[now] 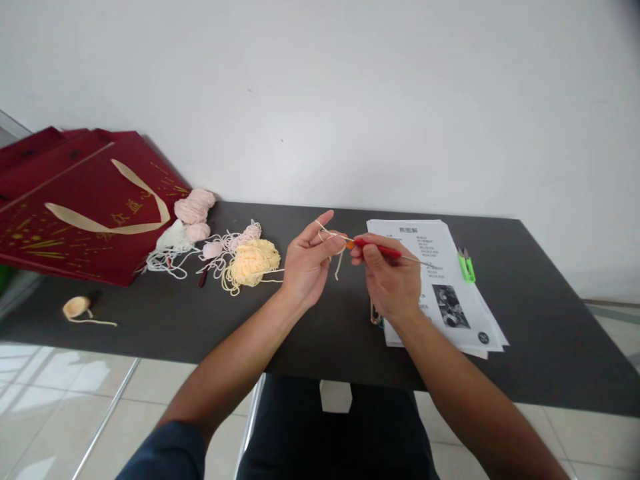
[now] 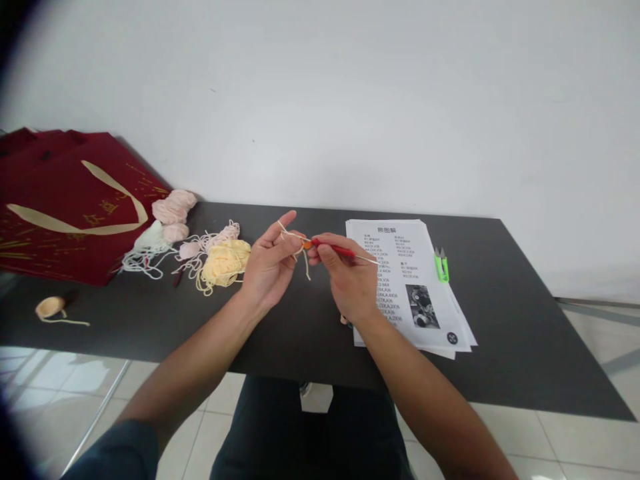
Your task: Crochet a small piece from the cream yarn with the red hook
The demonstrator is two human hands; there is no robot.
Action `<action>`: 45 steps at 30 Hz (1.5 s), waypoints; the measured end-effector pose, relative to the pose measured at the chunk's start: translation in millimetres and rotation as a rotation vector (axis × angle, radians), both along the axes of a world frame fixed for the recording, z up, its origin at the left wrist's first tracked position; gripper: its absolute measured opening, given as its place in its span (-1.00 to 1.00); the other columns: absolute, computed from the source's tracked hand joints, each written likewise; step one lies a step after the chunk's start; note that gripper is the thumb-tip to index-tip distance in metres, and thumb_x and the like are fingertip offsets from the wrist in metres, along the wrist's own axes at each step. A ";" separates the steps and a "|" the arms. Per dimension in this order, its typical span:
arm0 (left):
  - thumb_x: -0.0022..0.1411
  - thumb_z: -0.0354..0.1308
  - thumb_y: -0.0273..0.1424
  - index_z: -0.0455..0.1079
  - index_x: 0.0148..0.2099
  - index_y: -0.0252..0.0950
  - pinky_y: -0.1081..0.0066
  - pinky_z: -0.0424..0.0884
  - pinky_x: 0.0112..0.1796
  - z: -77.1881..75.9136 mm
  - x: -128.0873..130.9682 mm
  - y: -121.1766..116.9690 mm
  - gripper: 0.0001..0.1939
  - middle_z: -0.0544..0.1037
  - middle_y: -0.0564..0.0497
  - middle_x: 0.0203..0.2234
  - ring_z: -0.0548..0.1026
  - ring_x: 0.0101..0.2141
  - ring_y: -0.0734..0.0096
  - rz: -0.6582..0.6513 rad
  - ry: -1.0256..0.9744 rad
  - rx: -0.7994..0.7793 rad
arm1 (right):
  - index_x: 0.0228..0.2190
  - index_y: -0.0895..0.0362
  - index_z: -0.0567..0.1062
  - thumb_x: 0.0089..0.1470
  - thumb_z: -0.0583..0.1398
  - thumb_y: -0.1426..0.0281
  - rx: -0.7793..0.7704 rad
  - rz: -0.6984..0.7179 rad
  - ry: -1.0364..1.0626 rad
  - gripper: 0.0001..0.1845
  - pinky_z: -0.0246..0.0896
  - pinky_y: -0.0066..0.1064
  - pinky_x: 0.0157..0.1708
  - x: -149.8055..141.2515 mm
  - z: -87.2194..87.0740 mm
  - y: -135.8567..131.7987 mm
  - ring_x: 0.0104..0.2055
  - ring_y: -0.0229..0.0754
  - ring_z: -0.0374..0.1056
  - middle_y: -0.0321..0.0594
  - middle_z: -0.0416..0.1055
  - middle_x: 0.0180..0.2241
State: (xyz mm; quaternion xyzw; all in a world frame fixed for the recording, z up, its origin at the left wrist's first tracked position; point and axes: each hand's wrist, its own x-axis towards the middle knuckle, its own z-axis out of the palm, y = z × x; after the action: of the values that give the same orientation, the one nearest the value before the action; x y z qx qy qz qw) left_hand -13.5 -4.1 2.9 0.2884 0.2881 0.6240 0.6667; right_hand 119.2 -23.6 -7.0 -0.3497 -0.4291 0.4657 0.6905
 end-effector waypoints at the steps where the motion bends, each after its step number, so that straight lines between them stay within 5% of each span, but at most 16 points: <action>1: 0.01 0.51 -0.50 0.50 0.12 -0.25 0.44 0.43 -0.21 0.1 0.1 0.0 -0.40 0.63 0.13 -0.42 0.56 -0.37 0.55 0.001 0.008 0.009 | -0.29 -0.02 0.69 0.08 0.44 0.28 -0.025 0.030 0.042 -0.88 0.54 -0.37 -0.33 1.0 1.6 2.1 -0.37 -0.27 0.52 -0.29 0.66 -0.28; 11: 0.00 0.46 -0.54 0.52 0.10 -0.25 0.43 0.41 -0.25 0.5 0.1 -1.9 -0.43 0.61 0.14 -0.44 0.54 -0.42 0.57 -0.022 0.054 0.067 | -0.39 0.02 0.60 0.02 0.48 0.30 -0.002 0.090 0.118 -0.82 0.35 -0.45 -0.44 8.3 13.3 6.4 -0.43 -0.36 0.39 -0.35 0.58 -0.32; 33: -0.02 0.39 -0.56 0.60 0.04 -0.21 0.44 0.42 -0.29 0.2 -8.0 4.3 -0.48 0.52 0.18 -0.54 0.46 -0.46 0.57 0.063 0.194 0.161 | -0.37 -0.02 0.58 0.04 0.46 0.27 0.099 -0.024 -0.031 -0.83 0.32 -0.36 -0.47 17.6 11.7 6.4 -0.47 -0.31 0.41 -0.34 0.56 -0.32; 45: -0.10 0.28 -0.57 0.67 -0.08 -0.22 0.40 0.19 -0.47 0.7 -19.3 9.6 -0.53 0.45 0.10 -0.60 0.30 -0.54 0.51 -0.105 0.194 0.176 | -0.38 0.00 0.60 0.05 0.47 0.28 0.050 0.108 0.024 -0.83 0.27 -0.42 -0.50 19.7 15.1 5.3 -0.47 -0.33 0.38 -0.33 0.56 -0.36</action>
State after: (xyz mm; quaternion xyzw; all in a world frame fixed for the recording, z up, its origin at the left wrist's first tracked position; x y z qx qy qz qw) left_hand -32.8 5.5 3.6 0.4194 0.2797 0.5804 0.6396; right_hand 138.9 -18.3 8.1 -0.3031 -0.4505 0.4953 0.6781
